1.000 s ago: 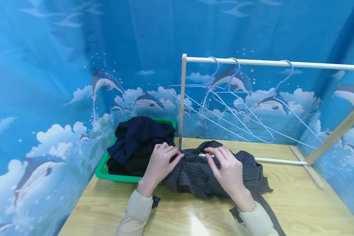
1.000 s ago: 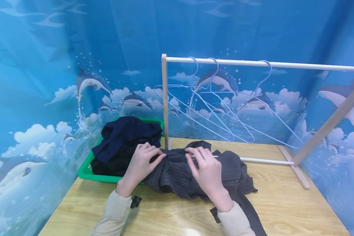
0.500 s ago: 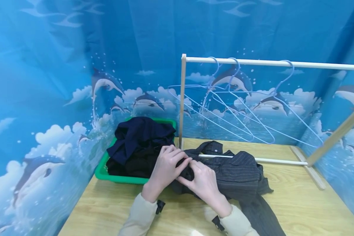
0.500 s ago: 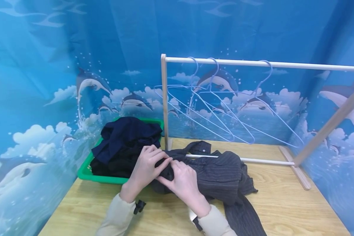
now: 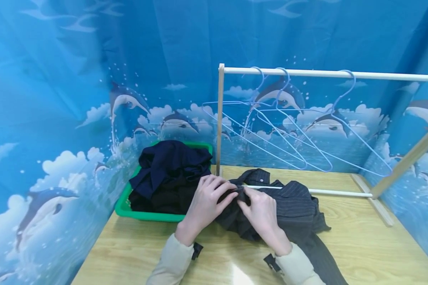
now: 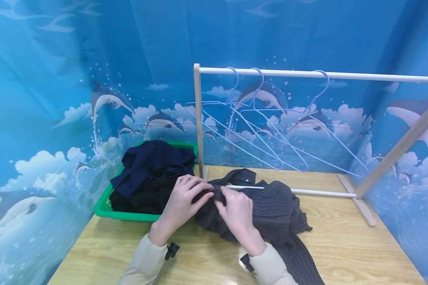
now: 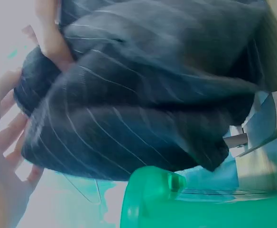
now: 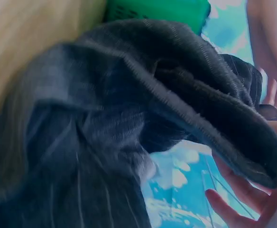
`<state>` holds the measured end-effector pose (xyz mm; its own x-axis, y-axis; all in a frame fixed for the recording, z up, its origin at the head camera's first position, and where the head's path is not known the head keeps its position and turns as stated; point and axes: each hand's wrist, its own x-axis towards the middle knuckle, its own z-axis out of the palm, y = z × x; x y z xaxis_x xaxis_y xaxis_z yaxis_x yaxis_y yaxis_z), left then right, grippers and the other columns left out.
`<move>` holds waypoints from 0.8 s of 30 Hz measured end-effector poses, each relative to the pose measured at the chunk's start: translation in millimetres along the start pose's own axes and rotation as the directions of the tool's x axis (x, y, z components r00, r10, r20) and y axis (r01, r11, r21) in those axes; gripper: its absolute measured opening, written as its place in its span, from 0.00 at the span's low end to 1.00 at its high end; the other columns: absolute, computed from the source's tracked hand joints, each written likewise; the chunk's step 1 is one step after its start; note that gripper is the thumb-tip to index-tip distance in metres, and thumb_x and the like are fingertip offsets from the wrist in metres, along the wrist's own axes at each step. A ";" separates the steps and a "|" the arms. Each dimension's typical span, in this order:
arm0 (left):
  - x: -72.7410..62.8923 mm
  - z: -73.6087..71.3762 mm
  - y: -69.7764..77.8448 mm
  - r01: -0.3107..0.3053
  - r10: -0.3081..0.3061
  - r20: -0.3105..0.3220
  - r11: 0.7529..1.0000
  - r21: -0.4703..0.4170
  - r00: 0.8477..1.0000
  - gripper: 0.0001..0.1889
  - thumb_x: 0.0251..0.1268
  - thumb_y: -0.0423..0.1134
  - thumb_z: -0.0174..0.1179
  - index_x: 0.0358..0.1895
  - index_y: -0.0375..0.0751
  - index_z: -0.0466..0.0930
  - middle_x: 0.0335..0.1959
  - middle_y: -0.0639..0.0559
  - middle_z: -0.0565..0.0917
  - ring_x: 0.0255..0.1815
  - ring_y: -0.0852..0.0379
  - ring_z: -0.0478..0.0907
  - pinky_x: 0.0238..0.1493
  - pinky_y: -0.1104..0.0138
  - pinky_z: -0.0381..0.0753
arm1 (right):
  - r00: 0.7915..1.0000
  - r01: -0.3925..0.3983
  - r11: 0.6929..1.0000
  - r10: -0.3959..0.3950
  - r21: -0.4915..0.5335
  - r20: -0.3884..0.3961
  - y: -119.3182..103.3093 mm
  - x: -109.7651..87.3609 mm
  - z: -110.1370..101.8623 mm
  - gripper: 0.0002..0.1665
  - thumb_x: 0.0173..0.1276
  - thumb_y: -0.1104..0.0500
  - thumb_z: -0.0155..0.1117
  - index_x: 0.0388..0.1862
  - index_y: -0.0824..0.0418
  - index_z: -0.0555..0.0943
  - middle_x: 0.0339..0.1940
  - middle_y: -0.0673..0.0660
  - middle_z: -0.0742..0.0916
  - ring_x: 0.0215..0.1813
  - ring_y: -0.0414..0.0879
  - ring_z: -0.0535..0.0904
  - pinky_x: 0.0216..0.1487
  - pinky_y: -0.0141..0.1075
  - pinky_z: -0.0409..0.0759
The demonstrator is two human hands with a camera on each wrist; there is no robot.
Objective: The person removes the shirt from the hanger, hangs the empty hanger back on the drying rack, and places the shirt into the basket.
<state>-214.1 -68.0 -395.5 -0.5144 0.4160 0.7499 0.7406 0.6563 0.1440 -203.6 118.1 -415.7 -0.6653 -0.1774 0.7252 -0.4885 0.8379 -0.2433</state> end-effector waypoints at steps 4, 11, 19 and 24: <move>0.1 1.1 -0.1 0.005 -0.005 -0.012 1.000 -0.012 1.000 0.15 0.70 0.49 0.65 0.56 0.53 0.85 0.53 0.53 0.83 0.52 0.52 0.78 0.61 0.54 0.73 | 0.999 0.004 1.000 -0.004 -0.003 -0.046 11.6 3.9 -19.6 0.13 0.52 0.63 0.79 0.37 0.61 0.87 0.28 0.60 0.90 0.24 0.57 0.84 0.21 0.50 0.76; -2.3 6.2 1.6 0.024 -0.025 0.068 1.000 0.011 0.997 0.21 0.72 0.51 0.63 0.65 0.55 0.79 0.55 0.54 0.82 0.53 0.53 0.78 0.58 0.54 0.75 | 0.992 -0.062 0.996 0.056 -0.057 -0.113 45.0 0.7 -57.8 0.22 0.54 0.68 0.76 0.49 0.57 0.87 0.26 0.62 0.88 0.19 0.55 0.79 0.15 0.46 0.68; -3.5 10.1 3.3 0.057 -0.056 0.122 0.998 -0.003 0.991 0.19 0.71 0.47 0.65 0.63 0.54 0.80 0.53 0.53 0.83 0.53 0.53 0.79 0.56 0.55 0.76 | 0.997 -0.073 0.973 0.069 -0.219 -0.027 118.0 -28.1 -70.3 0.27 0.47 0.76 0.72 0.45 0.56 0.90 0.44 0.60 0.88 0.40 0.63 0.84 0.22 0.53 0.75; -4.0 13.0 2.7 0.062 -0.059 0.164 0.998 -0.017 0.985 0.15 0.72 0.47 0.64 0.59 0.53 0.83 0.53 0.55 0.83 0.55 0.53 0.79 0.60 0.54 0.76 | 0.956 0.037 0.947 0.060 -0.318 0.289 147.1 -55.3 -52.8 0.12 0.48 0.74 0.71 0.29 0.59 0.89 0.49 0.65 0.87 0.45 0.67 0.82 0.31 0.57 0.79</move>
<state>-215.7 -59.7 -406.5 -0.6212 0.4745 0.6237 0.7142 0.6704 0.2013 -208.8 278.4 -457.6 -0.8279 -0.2683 0.4925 -0.3078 0.9515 0.0009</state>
